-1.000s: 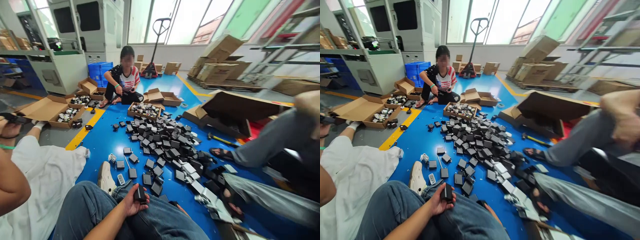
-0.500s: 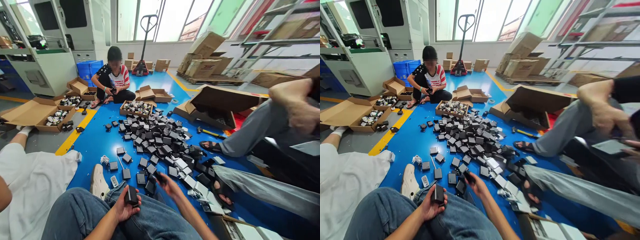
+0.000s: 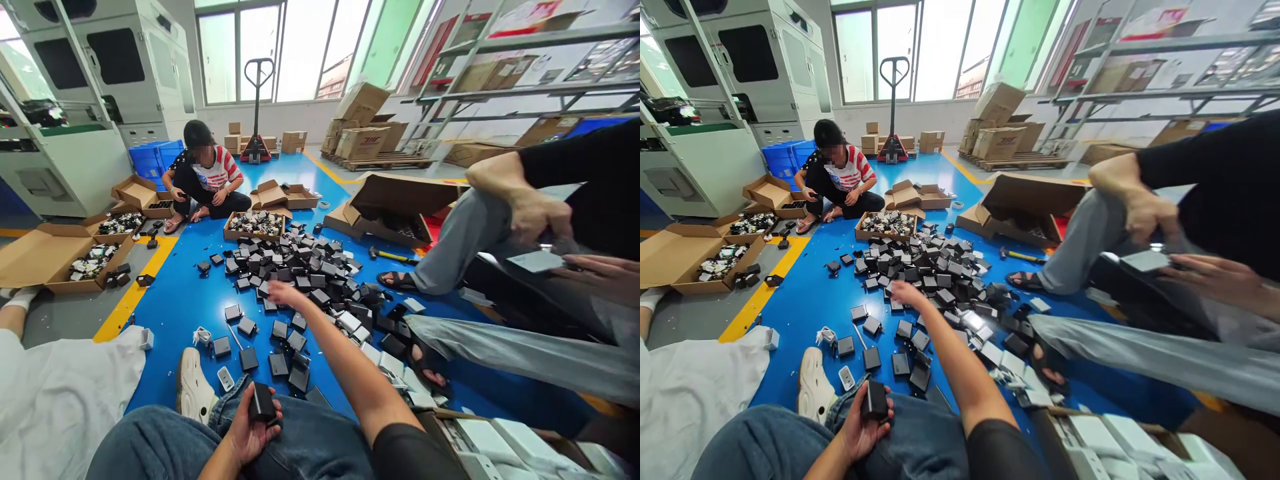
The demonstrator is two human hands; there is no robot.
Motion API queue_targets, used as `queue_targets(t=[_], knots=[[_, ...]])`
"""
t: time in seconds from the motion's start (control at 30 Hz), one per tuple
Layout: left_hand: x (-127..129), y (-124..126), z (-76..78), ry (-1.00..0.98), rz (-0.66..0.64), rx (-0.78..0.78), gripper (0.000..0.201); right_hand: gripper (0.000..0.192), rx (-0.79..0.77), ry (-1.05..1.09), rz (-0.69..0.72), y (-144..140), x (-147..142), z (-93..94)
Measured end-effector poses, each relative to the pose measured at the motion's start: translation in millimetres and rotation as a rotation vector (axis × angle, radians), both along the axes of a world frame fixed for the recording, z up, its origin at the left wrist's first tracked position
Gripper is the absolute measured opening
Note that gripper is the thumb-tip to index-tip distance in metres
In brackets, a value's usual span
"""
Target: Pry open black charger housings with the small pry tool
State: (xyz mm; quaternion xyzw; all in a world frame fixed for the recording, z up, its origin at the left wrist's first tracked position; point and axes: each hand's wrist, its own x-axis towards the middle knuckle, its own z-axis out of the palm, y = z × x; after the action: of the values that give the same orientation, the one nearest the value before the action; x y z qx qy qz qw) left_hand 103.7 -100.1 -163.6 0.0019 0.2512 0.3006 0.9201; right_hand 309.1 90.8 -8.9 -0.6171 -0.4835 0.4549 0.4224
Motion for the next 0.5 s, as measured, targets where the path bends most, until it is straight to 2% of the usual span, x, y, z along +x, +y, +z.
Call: queue_targets(t=[0.07,0.13,0.27,0.33,0.4,0.43,0.5], knots=[[0.5,-0.1,2.5,0.014,0.003,-0.009,0.048,0.022,-0.138,-0.067,0.236,-27.8,-17.5,-33.1],[1.5,0.4,4.4,0.030,0.003,-0.014,0.052,0.024,-0.196,-0.120,0.425,-48.9,-29.8,-46.5],[3.9,2.6,10.7,0.147,0.083,-0.027,0.058,0.046,-0.199,-0.181,0.734,-84.9,-53.6,-40.0],[3.7,3.5,19.1,0.222,0.205,-0.053,0.056,0.060,-0.088,-0.296,0.892,-107.1,-68.0,-34.3],[1.3,4.6,33.2,0.253,0.301,-0.050,0.054,0.073,0.113,-0.482,0.933,-132.0,-79.7,-27.4],[-1.1,5.7,42.5,0.241,0.298,-0.022,0.055,0.078,0.215,-0.560,0.895,-145.0,-82.4,-21.7],[-8.9,9.9,65.1,0.170,0.191,0.126,0.065,0.080,0.357,-0.597,0.735,-171.1,-77.7,-2.1]])
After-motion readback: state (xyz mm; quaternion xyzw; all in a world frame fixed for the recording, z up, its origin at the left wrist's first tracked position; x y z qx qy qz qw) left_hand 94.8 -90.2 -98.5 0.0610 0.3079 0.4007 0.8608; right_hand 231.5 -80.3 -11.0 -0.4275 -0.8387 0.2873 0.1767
